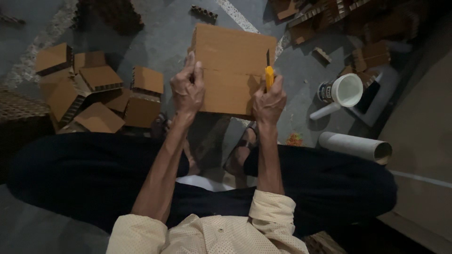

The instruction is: The person sits on the floor and uses a yellow utility knife to cut rectangular pieces of corrugated cardboard into smaller strips. The person repeatedly slices along the length of each piece, separates the cut strips, and places them aside on the floor.

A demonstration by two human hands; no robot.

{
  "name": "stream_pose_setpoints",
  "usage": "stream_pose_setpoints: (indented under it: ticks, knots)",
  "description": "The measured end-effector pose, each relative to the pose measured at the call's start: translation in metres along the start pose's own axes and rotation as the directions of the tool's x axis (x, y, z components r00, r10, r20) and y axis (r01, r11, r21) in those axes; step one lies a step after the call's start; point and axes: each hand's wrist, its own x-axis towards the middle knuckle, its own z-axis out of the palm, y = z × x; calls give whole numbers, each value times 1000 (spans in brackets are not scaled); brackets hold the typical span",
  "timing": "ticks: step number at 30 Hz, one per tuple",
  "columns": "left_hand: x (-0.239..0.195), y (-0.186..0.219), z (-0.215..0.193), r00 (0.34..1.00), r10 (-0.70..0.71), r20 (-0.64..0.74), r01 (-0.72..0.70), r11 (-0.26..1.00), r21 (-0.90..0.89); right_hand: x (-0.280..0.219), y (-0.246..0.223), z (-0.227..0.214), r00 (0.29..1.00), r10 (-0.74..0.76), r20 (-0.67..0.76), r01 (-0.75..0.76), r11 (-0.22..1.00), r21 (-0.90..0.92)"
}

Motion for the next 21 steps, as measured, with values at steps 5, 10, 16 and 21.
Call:
stream_pose_setpoints:
  ticks: [5,10,16,21]
  knots:
    - [5,-2,0,949,298,-101,-289,953,94,1,-10,-1,998,-45,-45,42,998,-54]
    - [5,-1,-3,943,324,-80,-315,943,103,1,-8,0,999,-15,-35,12,996,-93]
    - [2,7,-2,949,302,-91,-292,950,109,-1,-2,4,995,-73,-71,64,991,-119]
    - [-1,9,-3,996,83,-11,-83,995,57,1,0,3,998,-50,-35,48,997,-64]
